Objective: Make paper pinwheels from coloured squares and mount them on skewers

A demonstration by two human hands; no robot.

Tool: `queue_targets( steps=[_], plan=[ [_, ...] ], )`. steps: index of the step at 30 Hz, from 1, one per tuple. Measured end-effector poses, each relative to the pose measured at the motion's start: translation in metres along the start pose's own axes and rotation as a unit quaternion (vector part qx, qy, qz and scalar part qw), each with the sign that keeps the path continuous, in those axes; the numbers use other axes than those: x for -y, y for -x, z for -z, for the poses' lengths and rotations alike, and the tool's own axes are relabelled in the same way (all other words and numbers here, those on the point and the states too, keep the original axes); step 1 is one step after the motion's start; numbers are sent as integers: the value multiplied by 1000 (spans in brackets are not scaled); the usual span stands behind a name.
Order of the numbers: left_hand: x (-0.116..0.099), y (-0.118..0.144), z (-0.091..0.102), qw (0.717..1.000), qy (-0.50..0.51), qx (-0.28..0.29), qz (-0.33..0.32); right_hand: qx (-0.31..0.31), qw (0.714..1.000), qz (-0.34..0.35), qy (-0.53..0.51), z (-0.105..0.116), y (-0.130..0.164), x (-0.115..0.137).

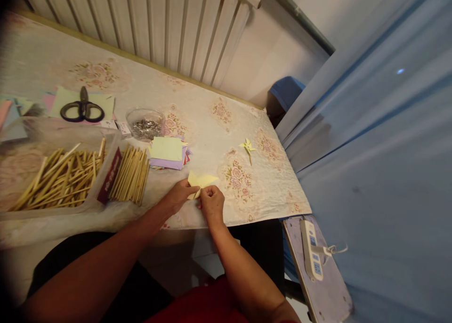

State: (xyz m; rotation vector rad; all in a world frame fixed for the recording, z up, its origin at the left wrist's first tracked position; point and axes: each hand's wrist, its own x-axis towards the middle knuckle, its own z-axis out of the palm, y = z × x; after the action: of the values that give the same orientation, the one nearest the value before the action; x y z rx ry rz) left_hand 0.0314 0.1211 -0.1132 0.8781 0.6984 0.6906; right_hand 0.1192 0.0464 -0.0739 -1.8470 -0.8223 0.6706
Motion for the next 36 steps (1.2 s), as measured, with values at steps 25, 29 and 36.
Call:
queue_targets(
  steps=[25,29,36],
  plan=[
    [-2,1,0,1000,-14,22,2,18,999,-14,-45,1,0,-1],
    [-6,3,1,999,4,32,23,-16,998,1,-61,17,-8,-7],
    [-22,10,1,993,39,87,66,-37,997,-9,-74,57,-32,-26]
  ],
)
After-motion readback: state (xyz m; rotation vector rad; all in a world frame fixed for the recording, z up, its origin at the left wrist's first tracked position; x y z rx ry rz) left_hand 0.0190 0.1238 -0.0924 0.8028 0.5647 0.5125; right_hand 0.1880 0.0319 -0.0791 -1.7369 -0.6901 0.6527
